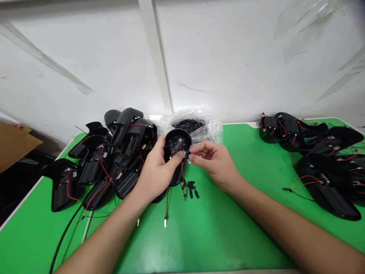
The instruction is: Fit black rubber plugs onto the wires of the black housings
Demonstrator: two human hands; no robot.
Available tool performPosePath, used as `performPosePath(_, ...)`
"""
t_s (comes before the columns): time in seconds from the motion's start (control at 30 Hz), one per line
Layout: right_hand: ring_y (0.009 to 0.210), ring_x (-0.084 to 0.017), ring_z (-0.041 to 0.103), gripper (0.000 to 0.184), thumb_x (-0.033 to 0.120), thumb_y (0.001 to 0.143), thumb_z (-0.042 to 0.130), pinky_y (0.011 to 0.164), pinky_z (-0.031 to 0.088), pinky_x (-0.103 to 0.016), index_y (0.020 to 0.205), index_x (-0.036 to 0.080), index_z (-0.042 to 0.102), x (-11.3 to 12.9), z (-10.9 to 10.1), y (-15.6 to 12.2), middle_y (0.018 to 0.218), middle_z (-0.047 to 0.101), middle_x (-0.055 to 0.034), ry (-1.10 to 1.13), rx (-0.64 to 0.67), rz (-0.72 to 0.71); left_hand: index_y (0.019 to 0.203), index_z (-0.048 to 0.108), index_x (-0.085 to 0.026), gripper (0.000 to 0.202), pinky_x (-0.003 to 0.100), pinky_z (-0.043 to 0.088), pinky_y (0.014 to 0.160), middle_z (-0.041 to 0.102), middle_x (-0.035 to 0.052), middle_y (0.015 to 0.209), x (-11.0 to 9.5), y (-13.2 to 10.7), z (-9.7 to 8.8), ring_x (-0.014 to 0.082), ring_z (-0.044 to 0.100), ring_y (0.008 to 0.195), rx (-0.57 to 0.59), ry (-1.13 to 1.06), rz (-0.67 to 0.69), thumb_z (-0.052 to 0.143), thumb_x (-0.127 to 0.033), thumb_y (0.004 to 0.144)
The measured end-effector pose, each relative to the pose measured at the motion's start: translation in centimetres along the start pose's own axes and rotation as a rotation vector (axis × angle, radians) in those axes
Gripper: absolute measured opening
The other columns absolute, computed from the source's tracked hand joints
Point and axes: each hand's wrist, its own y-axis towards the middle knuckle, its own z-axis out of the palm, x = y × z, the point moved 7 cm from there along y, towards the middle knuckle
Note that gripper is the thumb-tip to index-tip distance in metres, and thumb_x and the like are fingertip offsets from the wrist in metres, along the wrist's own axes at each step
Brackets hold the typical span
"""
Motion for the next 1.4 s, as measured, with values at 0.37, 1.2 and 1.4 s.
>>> performPosePath(0.37, 0.066, -0.014, 0.069, 0.029, 0.034, 0.067, 0.097, 0.069, 0.057, -0.030, 0.083, 0.017, 0.080, 0.5, 0.2, -0.2, 0.071, 0.076, -0.0027, 0.083, 0.007, 0.043, 0.118, 0.067, -0.029, 0.034, 0.022, 0.048, 0.095, 0.074, -0.0073, 0.109, 0.0, 0.1, -0.1, 0.0094, 0.066, 0.106, 0.004, -0.031, -0.004, 0.078, -0.038, 0.087)
performPosePath(1.2, 0.072, -0.014, 0.070, 0.009, 0.023, 0.079, 0.083, 0.068, 0.057, -0.027, 0.085, 0.017, 0.079, 1.5, 0.3, -0.9, 0.082, 0.079, -0.0043, -0.139, -0.053, -0.133, 0.095, 0.062, -0.024, 0.027, 0.019, 0.051, 0.068, 0.067, -0.0086, 0.084, 1.2, 0.3, 0.0, 0.0054, 0.060, 0.077, 0.010, -0.139, -0.124, 0.080, -0.038, 0.082)
performPosePath(1.4, 0.068, -0.013, 0.071, 0.013, 0.025, 0.077, 0.087, 0.066, 0.057, -0.026, 0.085, 0.017, 0.080, 1.2, 0.0, -1.0, 0.077, 0.078, -0.0032, -0.066, -0.094, -0.069, 0.113, 0.067, -0.025, 0.034, 0.024, 0.050, 0.096, 0.073, -0.0056, 0.104, 0.4, 0.1, -0.1, 0.0088, 0.065, 0.099, -0.017, -0.036, -0.002, 0.079, -0.034, 0.083)
